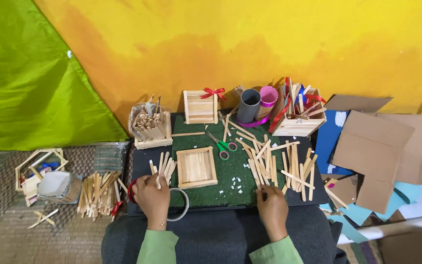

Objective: The person assembles a small structure using popsicle sticks and glue.

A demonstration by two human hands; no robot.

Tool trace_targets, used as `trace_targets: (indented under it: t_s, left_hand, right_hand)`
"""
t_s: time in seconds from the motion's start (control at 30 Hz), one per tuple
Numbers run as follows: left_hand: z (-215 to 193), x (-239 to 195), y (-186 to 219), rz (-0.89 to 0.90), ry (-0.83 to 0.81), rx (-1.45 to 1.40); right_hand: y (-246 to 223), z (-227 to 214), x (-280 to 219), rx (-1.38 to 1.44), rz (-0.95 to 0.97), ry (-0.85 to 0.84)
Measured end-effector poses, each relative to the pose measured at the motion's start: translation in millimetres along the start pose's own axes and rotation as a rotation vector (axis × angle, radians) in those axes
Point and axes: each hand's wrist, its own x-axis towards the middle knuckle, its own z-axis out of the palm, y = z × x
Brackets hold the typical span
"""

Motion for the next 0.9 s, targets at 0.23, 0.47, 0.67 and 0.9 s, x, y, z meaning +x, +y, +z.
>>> trace_targets:
  t_s: [0.23,0.47,0.67,0.9]
  left_hand:
    - [-25.4,-28.4,20.9,0.025,-0.108,-0.194]
    - [-39.6,-47.8,41.4,0.065,-0.159,-0.372]
    - [-44.0,-50.3,45.5,0.078,-0.169,-0.425]
    - [-36.2,-55.4,43.8,0.056,-0.22,-0.456]
  right_hand:
    - [5.0,-5.5,5.7,0.366,0.264,-0.099]
    - [21.7,-7.5,13.4,-0.018,-0.003,0.124]
    - [54.7,-8.4,42.1,-0.187,0.008,0.231]
    - [101.7,-13.7,66.6,0.032,0.102,0.201]
